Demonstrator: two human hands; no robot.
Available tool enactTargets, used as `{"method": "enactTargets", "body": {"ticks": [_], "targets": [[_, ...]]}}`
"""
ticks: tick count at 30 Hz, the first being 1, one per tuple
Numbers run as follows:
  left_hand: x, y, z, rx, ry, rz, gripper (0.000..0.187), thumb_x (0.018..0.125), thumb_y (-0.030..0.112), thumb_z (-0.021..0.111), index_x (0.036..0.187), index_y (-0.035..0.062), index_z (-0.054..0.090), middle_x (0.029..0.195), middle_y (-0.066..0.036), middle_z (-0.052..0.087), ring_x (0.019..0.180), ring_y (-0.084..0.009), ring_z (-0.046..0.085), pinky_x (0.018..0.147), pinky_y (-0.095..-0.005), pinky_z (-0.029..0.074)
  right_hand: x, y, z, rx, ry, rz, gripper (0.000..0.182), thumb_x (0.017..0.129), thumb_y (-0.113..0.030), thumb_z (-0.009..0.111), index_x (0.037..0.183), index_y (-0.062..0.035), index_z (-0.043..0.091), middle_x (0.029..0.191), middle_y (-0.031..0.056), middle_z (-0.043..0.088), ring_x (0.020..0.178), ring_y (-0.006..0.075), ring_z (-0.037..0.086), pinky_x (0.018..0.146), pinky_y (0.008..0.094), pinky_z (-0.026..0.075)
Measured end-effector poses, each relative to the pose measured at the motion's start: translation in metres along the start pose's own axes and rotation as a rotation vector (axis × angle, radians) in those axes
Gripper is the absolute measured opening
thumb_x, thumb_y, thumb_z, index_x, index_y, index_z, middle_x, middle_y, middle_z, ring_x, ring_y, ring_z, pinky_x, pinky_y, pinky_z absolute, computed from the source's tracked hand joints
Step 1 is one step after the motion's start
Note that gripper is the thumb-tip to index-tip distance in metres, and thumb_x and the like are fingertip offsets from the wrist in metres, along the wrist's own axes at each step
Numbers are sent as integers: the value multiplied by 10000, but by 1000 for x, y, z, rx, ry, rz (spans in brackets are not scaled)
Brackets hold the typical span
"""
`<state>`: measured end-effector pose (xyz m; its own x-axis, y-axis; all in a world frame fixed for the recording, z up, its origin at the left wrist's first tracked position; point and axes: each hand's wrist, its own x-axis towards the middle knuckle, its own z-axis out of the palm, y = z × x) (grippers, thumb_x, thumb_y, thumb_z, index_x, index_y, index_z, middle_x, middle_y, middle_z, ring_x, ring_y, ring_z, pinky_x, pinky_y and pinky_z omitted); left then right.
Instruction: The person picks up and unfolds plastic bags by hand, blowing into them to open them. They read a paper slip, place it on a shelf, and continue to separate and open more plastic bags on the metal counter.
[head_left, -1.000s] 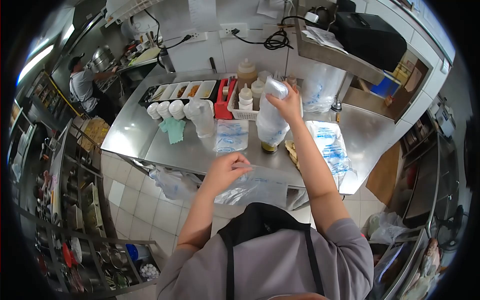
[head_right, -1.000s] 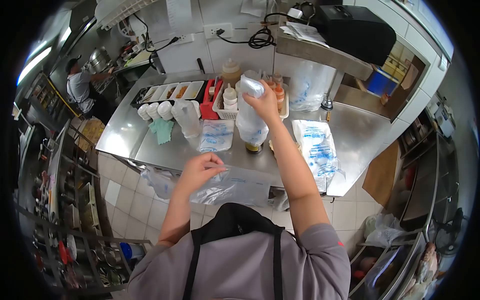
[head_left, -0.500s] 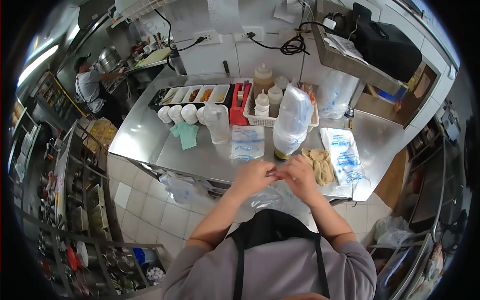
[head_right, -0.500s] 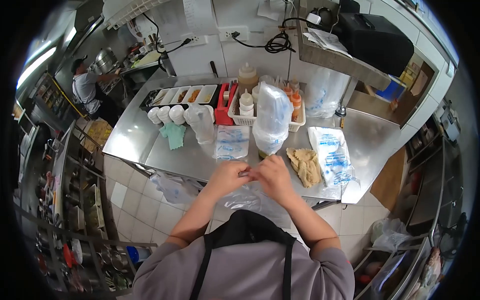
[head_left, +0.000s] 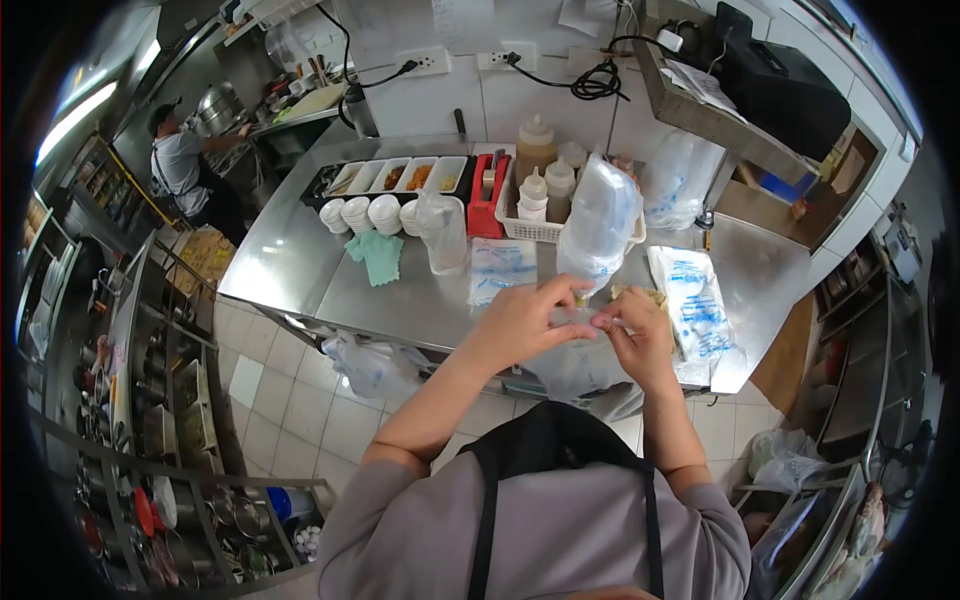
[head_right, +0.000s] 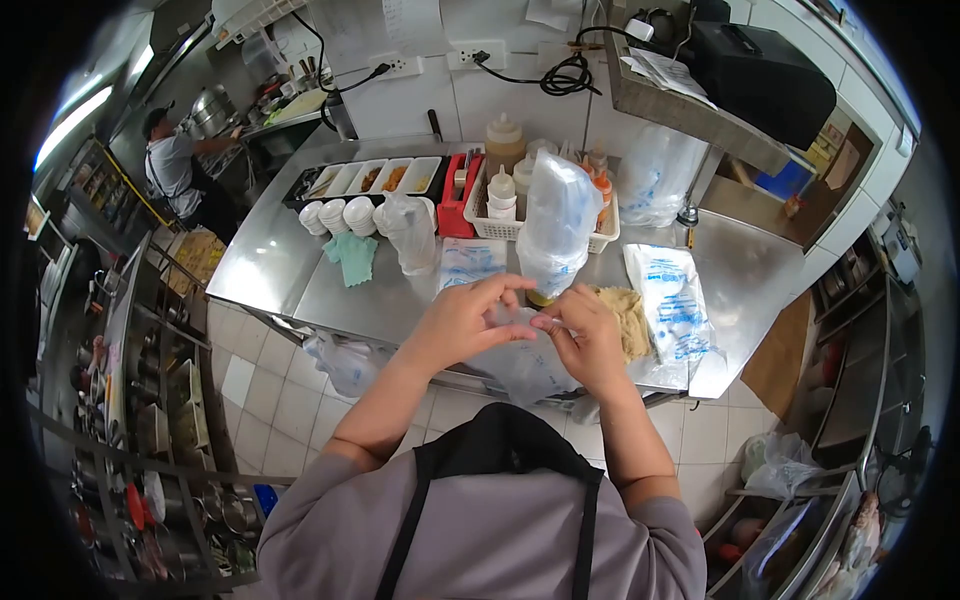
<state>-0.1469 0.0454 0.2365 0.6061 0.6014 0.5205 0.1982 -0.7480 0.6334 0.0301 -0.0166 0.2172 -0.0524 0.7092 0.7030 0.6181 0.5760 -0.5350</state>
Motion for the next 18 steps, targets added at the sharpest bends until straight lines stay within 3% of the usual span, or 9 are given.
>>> {"method": "enactTargets", "body": {"ticks": [2,5,9,12,15,17,18], "targets": [[2,3,4,-111,9,-46,246,747,233,727,900,66,630,726,-16,585,544,-126,525,510,-268,399,-1,-3,-1,-28,7,13,87,694,1,673,731,-24,598,658,68,548,615,229,483,549,322,379],[6,-6,7,-148,-83,29,203,765,189,712,896,61,624,669,-9,563,557,-91,516,507,-244,386,0,-5,-7,-17,29,73,70,717,7,661,755,-19,608,638,71,529,612,224,482,546,318,373],[13,-13,-2,-214,-177,-14,174,770,177,706,883,69,629,628,-6,554,548,-87,501,498,-232,364,-3,-1,-15,54,48,126,73,734,15,657,795,-8,627,635,68,540,604,196,500,554,289,378],[20,-3,-13,-262,-229,-59,161,774,188,700,854,68,630,617,-12,565,533,-79,478,492,-230,346,-3,-5,-19,72,97,151,77,717,3,682,745,-2,610,655,66,558,583,172,507,555,267,387],[25,4,-14,-217,-395,60,162,778,218,695,833,73,648,609,-23,571,512,-74,458,483,-237,340,-1,-7,-23,17,113,128,90,711,10,686,732,2,599,657,61,557,590,160,509,557,261,387],[27,-1,-13,-274,-554,76,182,772,244,699,785,65,667,570,-36,549,492,-73,442,475,-249,340,2,-6,-25,71,107,101,115,723,-40,684,708,6,580,650,75,551,605,182,524,565,265,399],[27,-4,-14,-269,-550,80,182,772,244,699,785,65,667,570,-36,549,492,-73,442,475,-249,340,2,-5,-25,352,156,49,131,736,-74,675,708,1,571,648,86,548,619,204,534,577,274,416]]}}
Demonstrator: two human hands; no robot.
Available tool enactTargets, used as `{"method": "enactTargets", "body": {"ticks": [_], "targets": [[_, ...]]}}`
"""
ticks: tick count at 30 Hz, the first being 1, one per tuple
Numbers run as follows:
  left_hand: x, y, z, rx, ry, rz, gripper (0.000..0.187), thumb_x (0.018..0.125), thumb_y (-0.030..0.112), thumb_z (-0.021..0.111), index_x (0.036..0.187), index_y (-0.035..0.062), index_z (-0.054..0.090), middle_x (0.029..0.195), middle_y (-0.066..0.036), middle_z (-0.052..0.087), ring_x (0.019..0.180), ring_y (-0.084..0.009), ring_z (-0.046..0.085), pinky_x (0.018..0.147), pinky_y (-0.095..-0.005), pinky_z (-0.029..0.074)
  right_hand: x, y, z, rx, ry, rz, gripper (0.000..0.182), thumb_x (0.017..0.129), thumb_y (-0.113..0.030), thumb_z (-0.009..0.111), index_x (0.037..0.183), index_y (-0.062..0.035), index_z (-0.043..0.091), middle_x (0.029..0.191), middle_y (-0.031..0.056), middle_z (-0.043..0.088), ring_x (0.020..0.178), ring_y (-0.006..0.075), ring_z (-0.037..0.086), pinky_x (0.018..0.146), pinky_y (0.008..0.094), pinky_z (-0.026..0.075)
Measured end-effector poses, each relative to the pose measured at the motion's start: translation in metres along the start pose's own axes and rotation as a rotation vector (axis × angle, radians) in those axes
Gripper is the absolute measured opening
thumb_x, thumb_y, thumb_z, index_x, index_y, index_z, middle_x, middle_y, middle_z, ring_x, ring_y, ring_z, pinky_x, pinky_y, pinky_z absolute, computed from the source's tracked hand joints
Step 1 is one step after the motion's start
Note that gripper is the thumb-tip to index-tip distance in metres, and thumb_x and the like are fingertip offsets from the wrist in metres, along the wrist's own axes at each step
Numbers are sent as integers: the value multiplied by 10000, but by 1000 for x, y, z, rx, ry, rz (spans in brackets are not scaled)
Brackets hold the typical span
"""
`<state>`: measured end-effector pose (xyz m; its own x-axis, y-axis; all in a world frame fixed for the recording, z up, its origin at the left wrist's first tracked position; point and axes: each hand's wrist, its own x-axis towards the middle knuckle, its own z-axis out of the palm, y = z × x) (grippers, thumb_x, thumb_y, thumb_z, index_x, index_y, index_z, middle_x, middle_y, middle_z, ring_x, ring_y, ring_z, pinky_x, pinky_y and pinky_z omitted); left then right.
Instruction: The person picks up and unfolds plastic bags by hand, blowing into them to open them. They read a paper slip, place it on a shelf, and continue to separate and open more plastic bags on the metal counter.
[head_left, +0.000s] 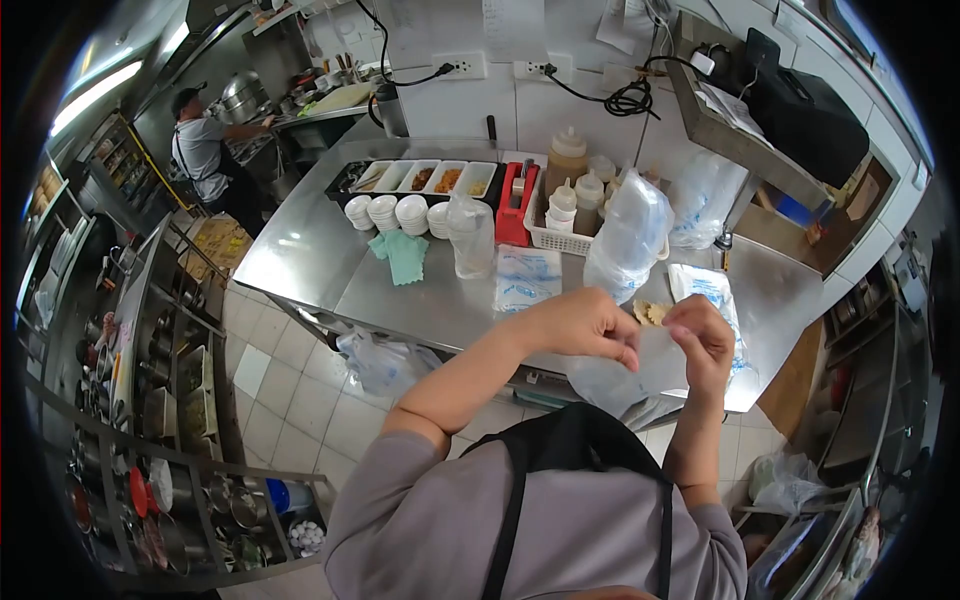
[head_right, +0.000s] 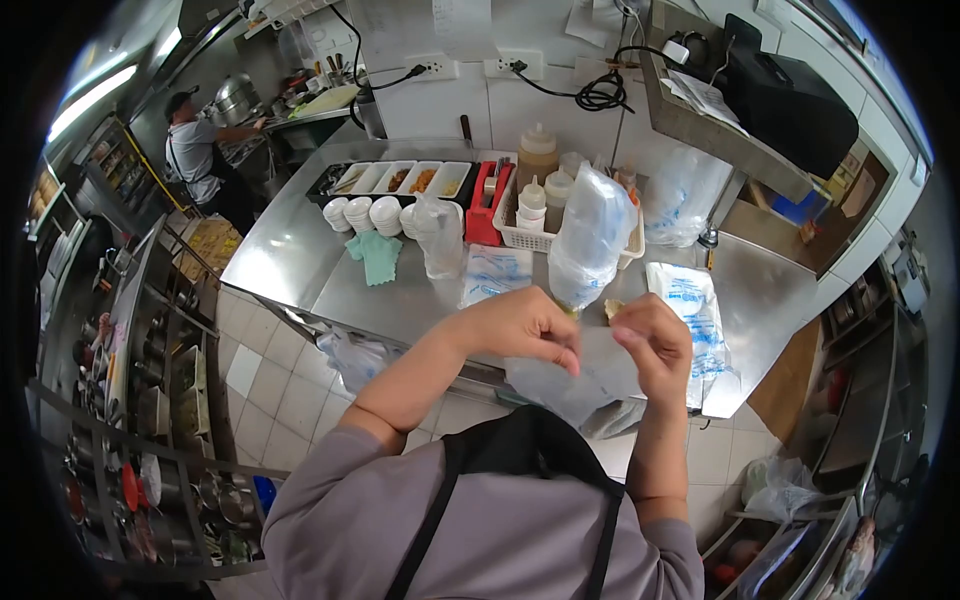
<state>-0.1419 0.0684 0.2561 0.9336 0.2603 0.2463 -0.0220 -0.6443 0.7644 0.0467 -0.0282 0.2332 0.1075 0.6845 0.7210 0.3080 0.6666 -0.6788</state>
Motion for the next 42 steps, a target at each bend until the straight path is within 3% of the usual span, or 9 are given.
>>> {"method": "enactTargets", "body": {"ticks": [5,11,17,20,22,24,27,35,42], "targets": [[-5,-11,-12,-288,-373,-11,233,764,263,712,706,42,664,573,-31,558,510,-104,470,499,-265,359,-8,5,-12,944,-120,24,205,830,-102,569,688,-31,439,575,119,512,525,217,513,531,341,458],[14,-28,-23,-697,-27,563,316,806,276,676,589,72,570,654,-37,564,626,-168,582,664,-267,446,-6,32,-22,810,-143,290,415,700,-164,759,832,-74,376,622,-4,470,476,69,442,404,200,340],[95,-34,-87,-1017,457,-2,223,834,269,636,760,67,579,666,-32,585,601,-118,583,542,-270,482,86,51,-17,785,416,429,224,859,-119,567,1063,-31,540,972,77,603,803,154,602,648,262,500],[126,-111,-80,-864,599,-147,203,848,268,612,774,80,593,672,-32,593,556,-118,567,516,-260,466,74,129,-23,188,227,300,355,913,-177,462,1241,-42,484,1148,94,569,981,200,579,795,344,496],[123,-158,-55,-43,720,-332,242,832,249,625,698,61,556,576,-24,527,453,-112,491,390,-270,383,59,167,-6,387,317,439,355,909,-168,461,1236,-33,486,1150,95,569,991,200,577,801,338,493],[99,-156,-16,-734,811,-358,283,863,268,577,676,56,553,549,-31,517,435,-110,480,373,-271,372,46,188,7,791,493,734,354,901,-151,459,1226,-14,488,1154,97,570,1009,199,572,812,326,486],[89,-175,-10,-681,777,-504,290,861,285,576,685,55,561,528,-21,499,417,-91,443,361,-235,358,29,228,-13,664,261,727,307,785,56,412,1069,25,526,876,80,609,652,157,557,613,248,463],[74,-164,-4,-916,787,-488,181,859,210,575,820,35,550,639,-1,539,473,-76,475,400,-200,377,40,161,2,787,502,775,242,758,72,418,953,-2,541,818,55,547,687,143,521,601,269,430],[81,-154,-16,473,996,-101,189,884,103,504,1015,-33,493,843,-83,605,707,-162,598,606,-285,476,65,110,15,293,563,284,411,760,21,511,1168,-13,474,1081,88,542,999,220,539,878,338,422]]}}
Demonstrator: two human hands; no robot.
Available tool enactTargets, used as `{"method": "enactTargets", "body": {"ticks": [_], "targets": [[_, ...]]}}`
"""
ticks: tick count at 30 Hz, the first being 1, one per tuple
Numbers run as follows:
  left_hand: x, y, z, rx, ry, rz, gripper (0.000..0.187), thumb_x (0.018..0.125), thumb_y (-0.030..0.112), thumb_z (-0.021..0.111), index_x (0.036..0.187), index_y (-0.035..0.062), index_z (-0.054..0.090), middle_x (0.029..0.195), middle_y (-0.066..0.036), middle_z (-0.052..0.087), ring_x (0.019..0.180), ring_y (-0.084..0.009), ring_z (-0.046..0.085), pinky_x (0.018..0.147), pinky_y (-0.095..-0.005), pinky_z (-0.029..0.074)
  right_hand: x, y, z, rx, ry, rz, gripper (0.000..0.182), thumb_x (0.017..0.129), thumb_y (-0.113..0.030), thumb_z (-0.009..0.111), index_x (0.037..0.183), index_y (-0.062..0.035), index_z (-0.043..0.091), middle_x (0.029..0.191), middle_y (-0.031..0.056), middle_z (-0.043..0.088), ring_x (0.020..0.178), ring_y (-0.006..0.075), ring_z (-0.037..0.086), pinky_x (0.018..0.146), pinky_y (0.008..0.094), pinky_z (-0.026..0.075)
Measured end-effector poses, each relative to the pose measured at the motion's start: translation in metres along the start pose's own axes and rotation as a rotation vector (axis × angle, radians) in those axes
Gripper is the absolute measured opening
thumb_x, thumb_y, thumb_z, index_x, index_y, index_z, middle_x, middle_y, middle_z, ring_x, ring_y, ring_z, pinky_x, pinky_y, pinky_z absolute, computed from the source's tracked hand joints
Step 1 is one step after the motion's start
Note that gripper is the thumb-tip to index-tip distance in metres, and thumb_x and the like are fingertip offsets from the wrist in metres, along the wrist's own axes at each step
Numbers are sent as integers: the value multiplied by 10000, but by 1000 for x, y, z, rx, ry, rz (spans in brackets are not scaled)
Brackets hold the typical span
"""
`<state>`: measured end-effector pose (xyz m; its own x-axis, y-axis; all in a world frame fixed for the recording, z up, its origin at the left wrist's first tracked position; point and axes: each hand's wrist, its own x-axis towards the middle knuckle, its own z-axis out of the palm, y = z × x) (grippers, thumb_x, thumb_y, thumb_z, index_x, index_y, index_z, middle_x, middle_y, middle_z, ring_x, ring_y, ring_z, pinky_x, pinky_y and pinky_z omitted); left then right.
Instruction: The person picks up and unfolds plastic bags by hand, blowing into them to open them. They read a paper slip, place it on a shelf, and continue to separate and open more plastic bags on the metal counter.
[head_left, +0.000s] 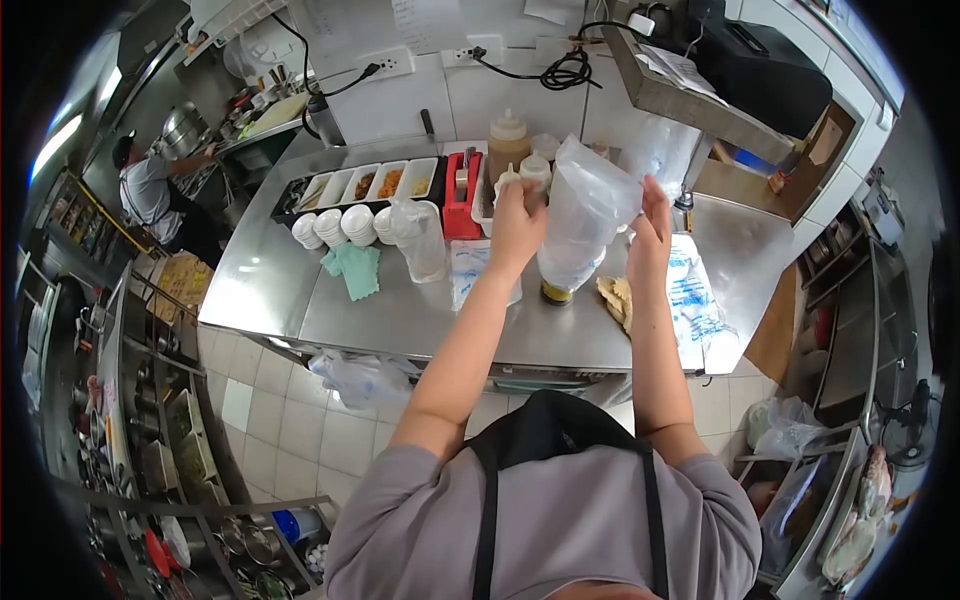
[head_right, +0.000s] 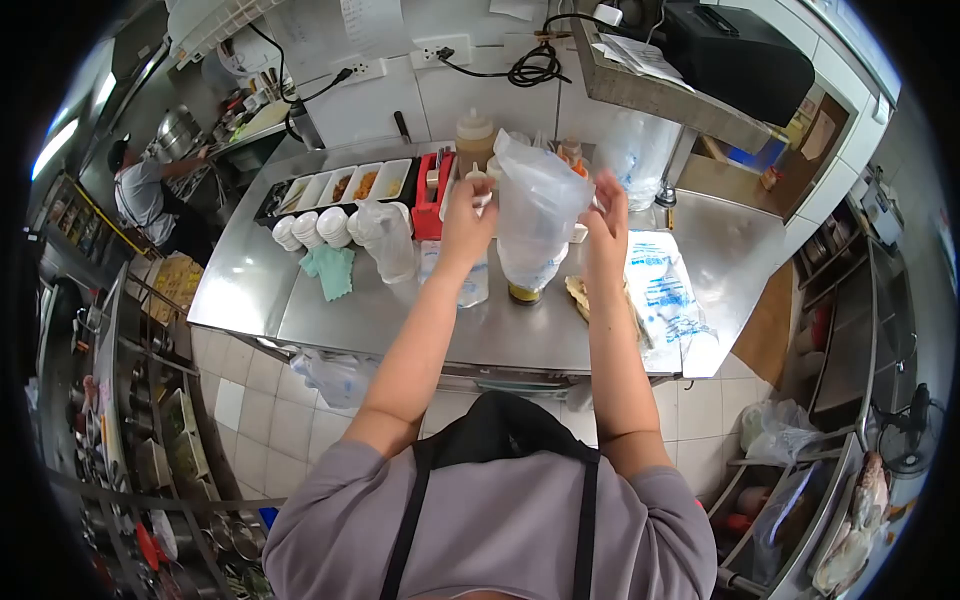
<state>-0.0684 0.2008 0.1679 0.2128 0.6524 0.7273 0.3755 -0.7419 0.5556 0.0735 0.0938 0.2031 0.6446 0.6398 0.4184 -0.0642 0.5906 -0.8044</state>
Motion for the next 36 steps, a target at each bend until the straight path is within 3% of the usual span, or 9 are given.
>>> {"method": "enactTargets", "body": {"ticks": [2,9,15,18,21,22,26,28,36], "targets": [[21,32,-7,-784,125,10,223,903,112,490,1076,-26,512,853,-99,623,768,-206,604,685,-295,457,-1,-19,18,10,-151,-143,456,765,-29,594,1199,-19,455,1156,103,502,1069,217,502,893,329,408],[-17,9,10,-322,-105,-206,215,899,200,525,969,18,616,816,-172,630,756,-292,617,657,-342,461,-6,42,1,-497,-431,59,544,757,-152,716,1204,-7,442,1106,105,535,1033,201,513,877,322,415],[4,11,-26,-167,-287,-27,239,799,107,534,1002,2,606,955,-180,627,874,-324,601,734,-384,468,4,48,-36,-602,-622,-115,652,762,-167,717,1282,-10,356,1254,137,440,1146,232,443,947,351,373],[49,21,-47,-231,95,31,371,749,66,540,1113,-6,535,1158,-173,548,990,-269,555,822,-348,444,16,5,-5,39,-367,26,857,697,-105,760,1359,-31,220,1339,146,321,1171,239,424,974,367,366],[122,53,-97,-482,474,54,398,770,104,554,1141,-27,491,1163,-155,529,990,-240,524,858,-342,417,31,31,2,-305,-378,-271,815,654,-152,795,1294,21,321,1206,137,459,1120,239,477,905,349,423],[154,39,-109,-509,528,22,403,774,124,562,1133,-40,481,1166,-154,521,991,-249,521,860,-356,414,31,30,-1,-607,-541,-64,729,645,-122,794,1244,23,405,1138,120,527,1093,217,504,894,338,430],[248,6,-152,-518,666,-48,375,788,170,581,1060,-73,499,1129,-175,530,997,-262,514,863,-369,404,14,37,-9,-455,-630,171,659,641,-101,788,1200,20,460,1086,107,575,1044,204,530,899,330,423],[260,21,-172,-559,386,-448,291,815,248,618,1018,41,599,1020,-79,607,954,-184,541,858,-292,387,3,31,-7,-487,-544,112,659,643,-97,785,1202,16,454,1095,103,583,1006,193,551,889,327,429],[244,-2,-178,-700,-97,-355,404,752,305,732,968,-14,608,926,-82,639,847,-173,593,798,-307,444,9,56,-17,-431,-539,89,641,646,-121,791,1181,16,467,1096,114,583,1013,198,557,877,331,441]]}}
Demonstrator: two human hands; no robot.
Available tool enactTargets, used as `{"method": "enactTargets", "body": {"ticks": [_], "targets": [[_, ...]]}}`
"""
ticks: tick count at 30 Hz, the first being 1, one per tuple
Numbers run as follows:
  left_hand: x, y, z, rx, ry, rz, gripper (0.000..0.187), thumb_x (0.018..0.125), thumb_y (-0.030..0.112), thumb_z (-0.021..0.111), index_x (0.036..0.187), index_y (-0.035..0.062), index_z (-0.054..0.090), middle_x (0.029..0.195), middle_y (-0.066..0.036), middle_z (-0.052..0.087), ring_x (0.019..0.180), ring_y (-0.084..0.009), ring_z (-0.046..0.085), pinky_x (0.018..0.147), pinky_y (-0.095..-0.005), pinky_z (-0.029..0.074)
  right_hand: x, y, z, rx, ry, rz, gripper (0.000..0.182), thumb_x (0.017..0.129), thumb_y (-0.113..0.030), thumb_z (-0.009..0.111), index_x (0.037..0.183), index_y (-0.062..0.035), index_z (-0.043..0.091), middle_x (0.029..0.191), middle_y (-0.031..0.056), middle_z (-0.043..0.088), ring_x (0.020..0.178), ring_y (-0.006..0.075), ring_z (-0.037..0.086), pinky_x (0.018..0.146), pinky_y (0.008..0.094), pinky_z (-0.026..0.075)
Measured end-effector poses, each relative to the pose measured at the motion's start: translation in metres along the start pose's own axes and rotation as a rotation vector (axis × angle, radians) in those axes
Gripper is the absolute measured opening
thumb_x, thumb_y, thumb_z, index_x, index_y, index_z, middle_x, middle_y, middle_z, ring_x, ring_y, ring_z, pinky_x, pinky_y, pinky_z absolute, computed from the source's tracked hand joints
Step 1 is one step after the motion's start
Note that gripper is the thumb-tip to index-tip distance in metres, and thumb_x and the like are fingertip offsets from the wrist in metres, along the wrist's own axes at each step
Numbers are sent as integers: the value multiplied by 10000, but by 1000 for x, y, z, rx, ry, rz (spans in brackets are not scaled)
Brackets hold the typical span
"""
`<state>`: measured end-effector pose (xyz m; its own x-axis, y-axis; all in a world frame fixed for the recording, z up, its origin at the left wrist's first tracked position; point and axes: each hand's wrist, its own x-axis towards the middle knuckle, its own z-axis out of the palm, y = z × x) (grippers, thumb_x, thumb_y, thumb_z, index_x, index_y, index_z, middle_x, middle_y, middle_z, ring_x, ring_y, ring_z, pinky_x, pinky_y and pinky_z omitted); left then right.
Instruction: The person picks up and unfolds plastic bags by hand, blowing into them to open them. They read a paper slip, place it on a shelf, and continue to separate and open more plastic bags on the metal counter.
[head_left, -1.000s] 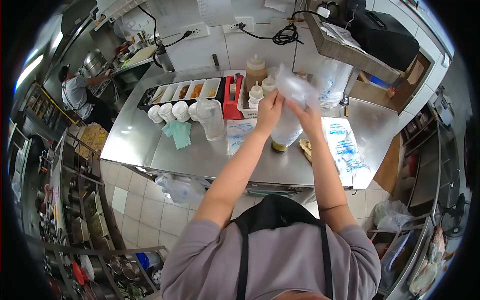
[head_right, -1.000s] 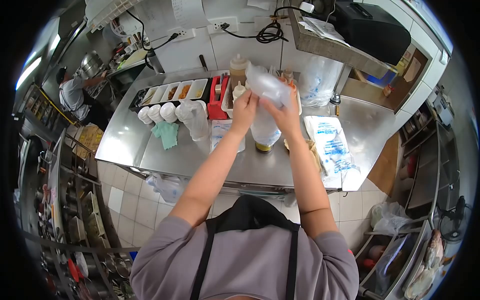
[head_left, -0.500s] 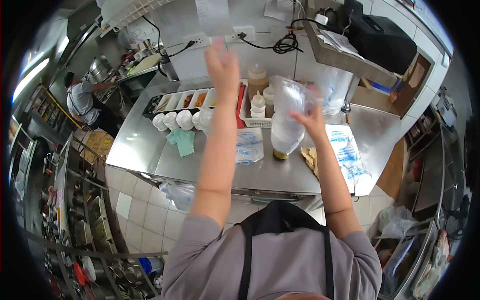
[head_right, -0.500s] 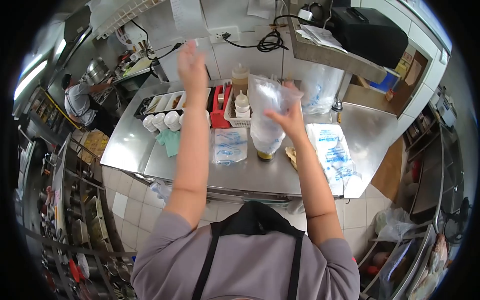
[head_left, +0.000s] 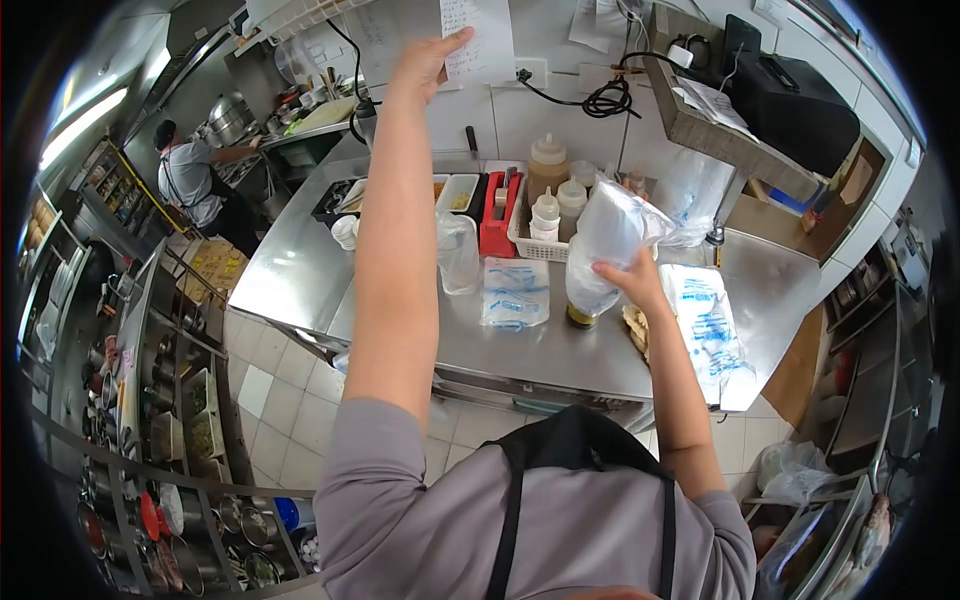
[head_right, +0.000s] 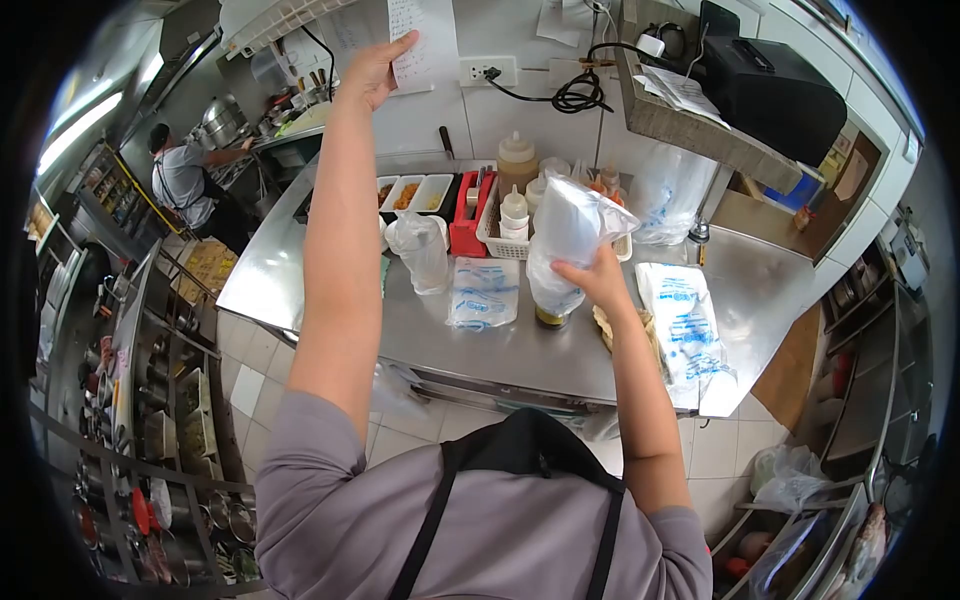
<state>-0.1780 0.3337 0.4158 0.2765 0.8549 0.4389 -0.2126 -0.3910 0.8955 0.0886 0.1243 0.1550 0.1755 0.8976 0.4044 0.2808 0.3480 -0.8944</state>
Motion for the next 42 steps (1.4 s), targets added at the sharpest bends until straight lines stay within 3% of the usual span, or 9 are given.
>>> {"method": "enactTargets", "body": {"ticks": [14,17,20,23,25,26,34,37,42], "targets": [[-21,12,-6,181,-47,36,406,770,291,724,1025,-2,604,968,-58,637,861,-131,589,772,-237,435,-3,-11,-1,-64,-17,33,587,658,-142,785,1142,30,500,1052,120,605,965,200,582,840,327,463],[-36,25,5,268,103,-14,382,795,277,700,1025,-11,600,938,-51,639,848,-129,593,800,-248,445,-5,-9,1,-27,18,1,558,661,-138,779,1124,31,517,1041,117,611,954,198,586,834,326,465],[-55,40,18,-54,32,75,321,824,220,661,1016,-27,591,865,-41,643,775,-129,607,832,-280,461,-6,-11,1,-2,19,7,559,657,-136,779,1122,33,518,1044,117,610,954,196,586,836,326,463],[-54,46,12,-490,-101,-23,237,854,156,592,1005,-26,584,767,-22,629,669,-118,606,916,-367,431,-6,-11,0,4,24,7,561,656,-132,778,1127,29,518,1047,114,610,960,193,583,842,323,459],[-52,50,12,-983,-184,-105,187,862,125,540,989,-4,583,696,2,603,595,-102,587,977,-434,361,-8,-17,1,18,17,60,572,657,-123,775,1143,21,510,1057,109,607,976,188,576,853,320,452],[-47,54,13,-1044,-101,-114,168,869,131,514,973,16,579,649,27,587,561,-84,567,997,-439,314,-7,-18,1,16,22,56,572,657,-123,775,1143,21,510,1057,109,607,976,188,576,853,320,452],[-57,54,40,-1384,-223,-191,130,805,125,569,817,2,611,548,34,572,511,-65,551,949,-388,325,-7,-21,-1,27,-13,38,663,646,-108,771,1214,11,452,1115,113,572,1029,202,543,901,331,422],[-53,48,39,-1436,-382,-149,165,836,167,551,846,18,623,589,50,599,534,-59,575,931,-374,341,-6,-19,-3,-34,-21,48,680,649,-122,769,1226,15,437,1129,123,560,1054,213,528,913,332,411],[-49,81,33,-1456,-297,-176,156,838,132,531,839,-5,606,573,23,593,517,-78,567,943,-376,319,-4,-7,-7,-68,-42,111,692,642,-170,778,1220,13,443,1132,139,552,1051,225,532,913,332,408]]}}
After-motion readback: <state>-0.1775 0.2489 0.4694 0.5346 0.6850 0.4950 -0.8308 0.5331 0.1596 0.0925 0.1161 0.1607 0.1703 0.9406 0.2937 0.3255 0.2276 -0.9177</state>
